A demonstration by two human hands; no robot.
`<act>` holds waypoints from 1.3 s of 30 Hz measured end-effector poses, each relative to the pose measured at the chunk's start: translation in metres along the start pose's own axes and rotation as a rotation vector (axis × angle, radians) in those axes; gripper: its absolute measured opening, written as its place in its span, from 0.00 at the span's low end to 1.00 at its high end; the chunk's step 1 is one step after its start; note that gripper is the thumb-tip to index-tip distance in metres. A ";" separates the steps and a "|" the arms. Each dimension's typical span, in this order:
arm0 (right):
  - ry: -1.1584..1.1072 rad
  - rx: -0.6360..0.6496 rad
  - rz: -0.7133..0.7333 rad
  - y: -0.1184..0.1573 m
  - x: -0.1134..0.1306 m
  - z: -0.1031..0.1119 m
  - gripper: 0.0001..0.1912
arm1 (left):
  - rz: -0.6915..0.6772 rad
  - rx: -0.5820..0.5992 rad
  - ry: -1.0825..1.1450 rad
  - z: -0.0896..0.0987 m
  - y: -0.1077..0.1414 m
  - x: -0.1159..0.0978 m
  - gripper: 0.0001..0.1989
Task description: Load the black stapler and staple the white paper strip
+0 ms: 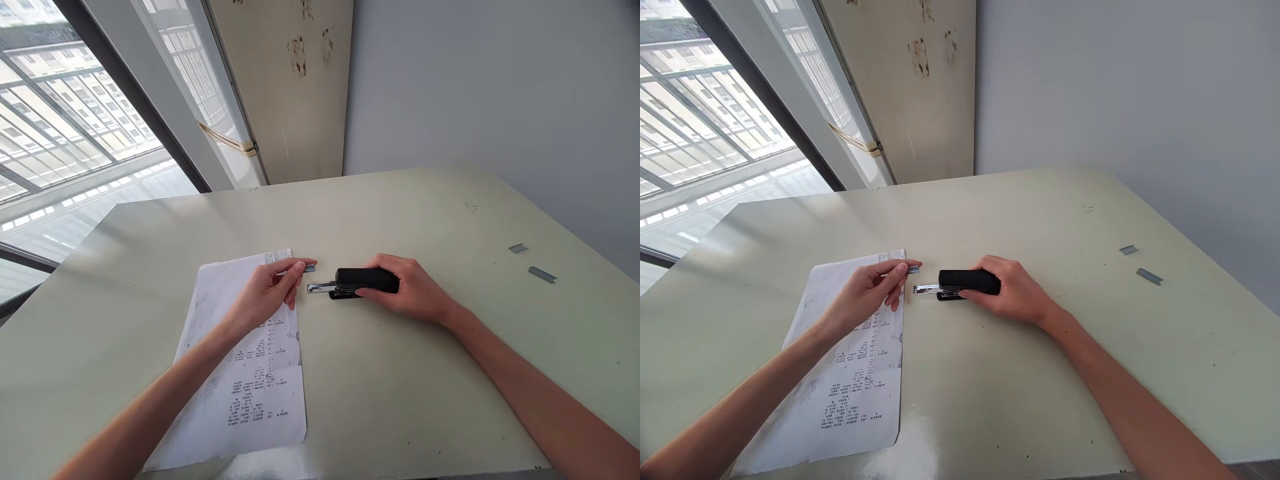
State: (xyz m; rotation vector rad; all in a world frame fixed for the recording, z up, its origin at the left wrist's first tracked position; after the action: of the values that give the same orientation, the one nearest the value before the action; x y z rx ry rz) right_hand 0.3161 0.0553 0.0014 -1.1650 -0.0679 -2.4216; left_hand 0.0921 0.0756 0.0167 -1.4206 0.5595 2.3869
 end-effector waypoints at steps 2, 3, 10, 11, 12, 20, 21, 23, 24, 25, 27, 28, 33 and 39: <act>-0.001 0.003 0.001 0.000 0.000 0.000 0.13 | -0.013 -0.014 -0.024 0.002 -0.001 0.000 0.23; -0.002 0.006 -0.002 0.000 0.000 0.000 0.13 | -0.022 -0.013 -0.047 0.002 -0.001 0.000 0.23; 0.012 0.001 0.006 -0.001 0.004 0.001 0.14 | -0.250 -0.076 -0.380 0.005 0.008 -0.021 0.17; 0.013 0.000 0.007 -0.001 0.005 0.001 0.14 | -0.286 -0.088 -0.434 0.005 0.010 -0.025 0.16; 0.014 0.001 0.009 -0.001 0.005 0.001 0.14 | -0.319 -0.093 -0.474 0.004 0.013 -0.028 0.15; 0.002 -0.001 0.003 0.000 0.006 0.001 0.13 | -0.472 -0.063 -0.591 -0.008 0.020 -0.034 0.13; -0.002 0.001 0.000 0.000 0.005 0.001 0.13 | -0.479 -0.061 -0.597 -0.009 0.020 -0.034 0.13; -0.007 0.010 -0.009 0.000 0.002 0.000 0.14 | -0.489 -0.064 -0.601 -0.011 0.019 -0.034 0.13; -0.007 0.012 -0.011 0.000 0.001 -0.001 0.14 | -0.488 -0.070 -0.598 -0.011 0.019 -0.035 0.13; -0.006 0.013 -0.011 0.000 0.001 -0.001 0.14 | -0.481 -0.080 -0.590 -0.010 0.019 -0.035 0.13; -0.006 0.010 -0.008 0.000 0.001 0.000 0.14 | -0.459 -0.103 -0.569 -0.007 0.018 -0.037 0.13; -0.005 0.008 -0.005 0.000 0.002 0.000 0.14 | -0.450 -0.109 -0.562 -0.005 0.018 -0.037 0.13; -0.002 -0.001 -0.001 0.000 0.004 0.001 0.14 | -0.441 -0.072 -0.619 -0.010 0.017 -0.033 0.14; 0.003 0.005 0.000 0.000 0.002 0.000 0.14 | -0.431 -0.093 -0.644 -0.013 0.017 -0.031 0.14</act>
State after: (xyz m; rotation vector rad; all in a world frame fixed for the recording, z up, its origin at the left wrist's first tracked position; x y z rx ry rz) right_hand 0.3149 0.0546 0.0034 -1.1586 -0.0734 -2.4221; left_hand 0.1090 0.0521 0.0416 -0.6320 -0.0245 2.3297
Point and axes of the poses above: each hand's wrist, its own y-axis away from the middle knuckle, its own z-axis out of the back of the hand, x = y × z, the point moved 10 cm from there along -y, towards the middle knuckle, and after that the axes turned 6 degrees about x, right-handed, at the moved point
